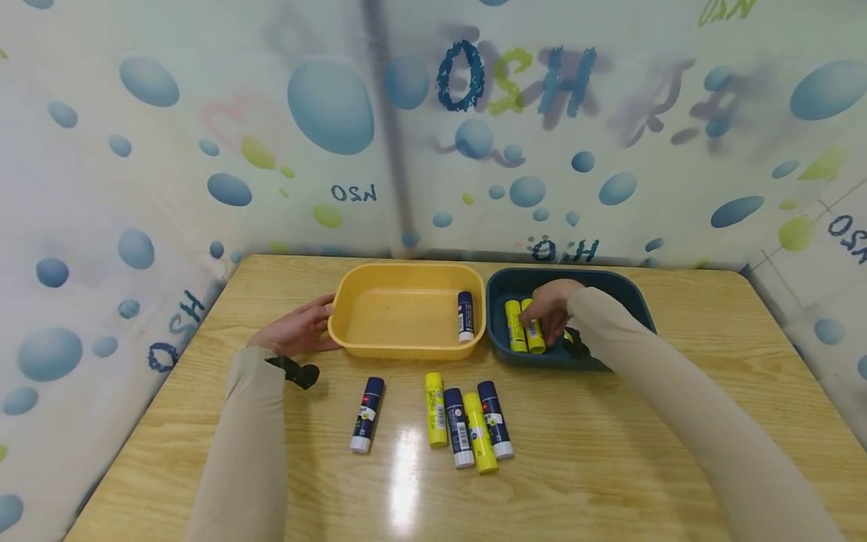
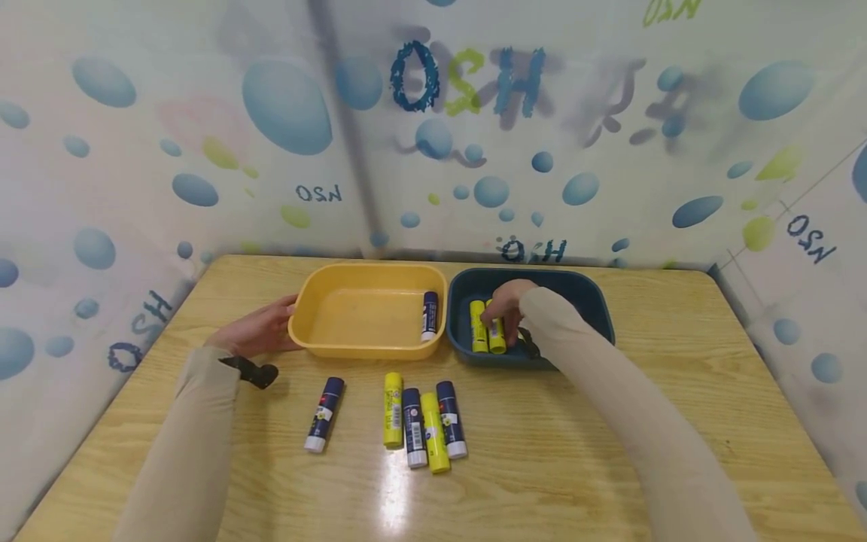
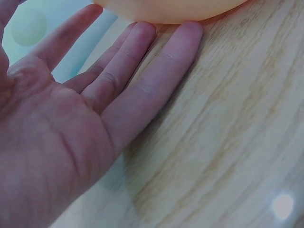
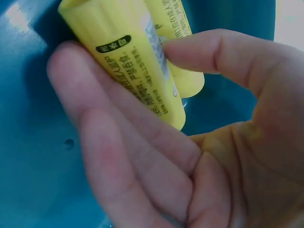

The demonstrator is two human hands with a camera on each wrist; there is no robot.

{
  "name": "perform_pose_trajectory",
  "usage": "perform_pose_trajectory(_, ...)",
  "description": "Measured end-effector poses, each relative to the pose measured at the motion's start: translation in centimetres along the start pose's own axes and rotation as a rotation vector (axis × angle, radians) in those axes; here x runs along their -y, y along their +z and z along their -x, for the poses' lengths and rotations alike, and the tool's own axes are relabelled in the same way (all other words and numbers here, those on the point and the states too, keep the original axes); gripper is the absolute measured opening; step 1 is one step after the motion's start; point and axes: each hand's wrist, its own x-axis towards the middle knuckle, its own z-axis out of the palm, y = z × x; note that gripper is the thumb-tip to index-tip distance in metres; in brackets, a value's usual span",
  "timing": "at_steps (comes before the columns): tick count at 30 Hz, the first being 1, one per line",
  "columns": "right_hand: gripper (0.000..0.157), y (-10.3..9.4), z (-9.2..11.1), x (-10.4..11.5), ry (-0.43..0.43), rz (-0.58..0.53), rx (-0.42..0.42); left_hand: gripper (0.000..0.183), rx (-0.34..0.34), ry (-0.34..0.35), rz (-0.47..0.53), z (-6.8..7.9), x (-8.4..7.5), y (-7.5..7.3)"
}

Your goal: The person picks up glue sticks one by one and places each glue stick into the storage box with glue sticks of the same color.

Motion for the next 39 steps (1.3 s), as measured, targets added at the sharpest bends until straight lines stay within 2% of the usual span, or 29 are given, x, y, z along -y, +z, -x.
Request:
perform_pose_trajectory(5, 0.049, 0.2, 0.1, 0.4, -0.023, 0.057, -0.012, 0.062, -0.018, 0.002, -0.047, 0.2, 0.1, 0.1)
perform_pose_trajectory(10, 0.051, 0.2, 0.5, 0.7, -0.048, 0.096, -0.085, 0.063, -0.046, -0.007, -0.05, 0.2, 0.0, 0.4)
perform_pose_trajectory(15, 0.043, 0.0, 1.4, 0.8, -0.097, 0.121, -0.154, 0.061, -0.02, -0.002, -0.051, 0.2, 0.0, 0.4)
perform_pose_trajectory(19, 0.039, 0.1, 2.1, 0.9, -0.131, 0.113, -0.172, 0.06, -0.003, -0.001, -0.043, 0.1, 0.0, 0.3)
perform_pose_trajectory(26, 0.029, 0.5, 3.7, 1.2, -0.218, 0.181, -0.202, 0.06, 0.004, 0.01, -0.033, 0.0, -0.3, 0.3)
perform_pose_trajectory(30, 0.026, 0.7, 4.5, 1.3, -0.226, 0.22, -0.229, 0.062, 0.02, 0.016, -0.043, 0.0, -0.3, 0.3)
perform_pose_trajectory(39, 0.024, 1.5, 6.0, 1.3, -0.246, 0.246, -0.271, 0.061, -0.005, -0.006, -0.02, 0.0, -0.3, 0.4)
